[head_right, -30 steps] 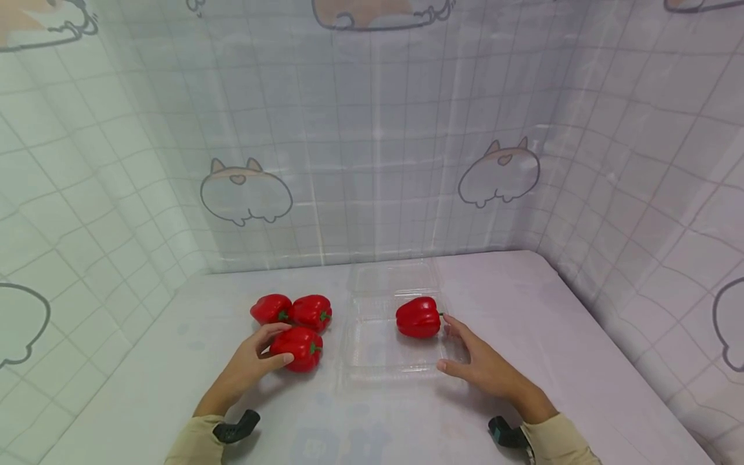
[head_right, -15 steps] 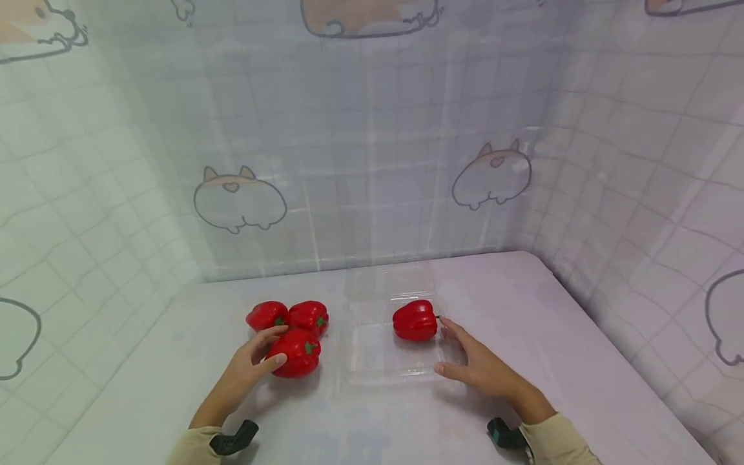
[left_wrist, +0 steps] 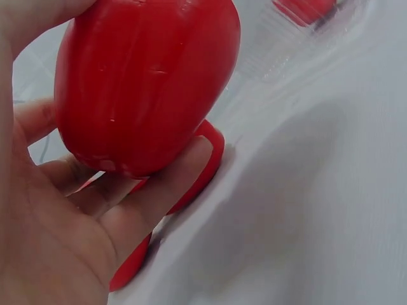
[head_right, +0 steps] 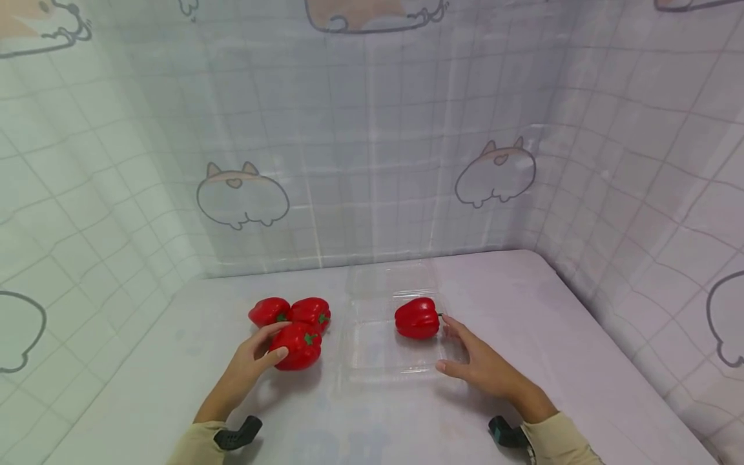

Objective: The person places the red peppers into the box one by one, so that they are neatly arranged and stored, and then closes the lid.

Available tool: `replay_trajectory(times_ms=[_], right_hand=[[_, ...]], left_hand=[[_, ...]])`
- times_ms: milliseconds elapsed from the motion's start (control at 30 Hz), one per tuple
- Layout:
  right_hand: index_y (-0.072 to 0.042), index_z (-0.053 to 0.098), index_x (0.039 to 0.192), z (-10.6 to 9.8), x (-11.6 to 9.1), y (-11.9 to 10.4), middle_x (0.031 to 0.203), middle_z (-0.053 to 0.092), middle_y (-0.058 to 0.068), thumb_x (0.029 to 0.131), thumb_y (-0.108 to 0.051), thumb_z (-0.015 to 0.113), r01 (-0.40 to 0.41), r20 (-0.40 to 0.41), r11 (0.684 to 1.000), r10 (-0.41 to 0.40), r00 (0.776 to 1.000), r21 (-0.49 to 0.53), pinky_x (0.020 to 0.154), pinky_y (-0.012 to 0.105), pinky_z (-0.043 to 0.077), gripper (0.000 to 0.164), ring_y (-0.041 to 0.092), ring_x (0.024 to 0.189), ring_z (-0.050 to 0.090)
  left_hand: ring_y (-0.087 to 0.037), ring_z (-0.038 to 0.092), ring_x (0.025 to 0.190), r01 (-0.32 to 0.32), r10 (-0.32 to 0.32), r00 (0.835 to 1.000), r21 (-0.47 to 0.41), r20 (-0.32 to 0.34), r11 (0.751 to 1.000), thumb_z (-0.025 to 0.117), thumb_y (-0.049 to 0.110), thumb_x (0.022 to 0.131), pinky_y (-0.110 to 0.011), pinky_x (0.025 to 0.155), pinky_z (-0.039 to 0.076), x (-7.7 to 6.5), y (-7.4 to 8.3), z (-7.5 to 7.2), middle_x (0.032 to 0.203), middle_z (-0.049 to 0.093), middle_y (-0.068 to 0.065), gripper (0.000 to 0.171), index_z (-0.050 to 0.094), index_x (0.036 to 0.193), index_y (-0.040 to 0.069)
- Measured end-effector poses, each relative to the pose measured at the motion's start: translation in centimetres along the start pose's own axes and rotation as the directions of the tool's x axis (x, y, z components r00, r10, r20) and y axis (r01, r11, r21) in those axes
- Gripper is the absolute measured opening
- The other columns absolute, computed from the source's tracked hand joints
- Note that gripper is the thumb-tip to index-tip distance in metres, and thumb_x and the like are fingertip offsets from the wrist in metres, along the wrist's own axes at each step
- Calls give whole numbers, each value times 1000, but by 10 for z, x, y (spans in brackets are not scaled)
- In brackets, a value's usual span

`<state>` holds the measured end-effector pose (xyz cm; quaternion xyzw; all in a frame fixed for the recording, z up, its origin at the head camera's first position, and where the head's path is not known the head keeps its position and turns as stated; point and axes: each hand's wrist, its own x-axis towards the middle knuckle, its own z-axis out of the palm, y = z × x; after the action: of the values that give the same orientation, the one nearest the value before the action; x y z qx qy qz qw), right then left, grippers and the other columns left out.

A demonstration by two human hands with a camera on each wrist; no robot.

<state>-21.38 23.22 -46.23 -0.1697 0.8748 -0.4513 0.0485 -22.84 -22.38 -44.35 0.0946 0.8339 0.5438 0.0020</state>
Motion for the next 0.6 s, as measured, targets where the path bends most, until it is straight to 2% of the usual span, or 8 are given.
replay_trajectory(times_ms=[133,300,600], right_hand=[[-19,23,158,-1,0,0,151,43,13,89,-41,73,3,1,1000,-3,1000,3,108,67,31,88,39,142,36],[-20,23,158,-1,1,1,152,42,14,89,-41,73,-7,5,1000,7,1000,7,108,67,31,88,39,142,35],[-22,23,158,0,2,3,152,42,13,88,-41,74,-12,5,1000,12,1000,10,108,67,31,89,38,143,34]], left_hand=[[-35,44,134,-16,16,1000,-28,8,999,75,36,89,-41,95,53,1,0,2,144,50,-11,60,52,142,20],[-34,43,134,-18,19,1000,-77,17,997,77,32,87,-39,93,55,2,1,6,143,51,-9,61,52,141,20],[-34,41,136,-31,31,1000,-116,-2,993,79,31,86,-40,93,54,2,2,14,145,49,-8,62,51,140,21]])
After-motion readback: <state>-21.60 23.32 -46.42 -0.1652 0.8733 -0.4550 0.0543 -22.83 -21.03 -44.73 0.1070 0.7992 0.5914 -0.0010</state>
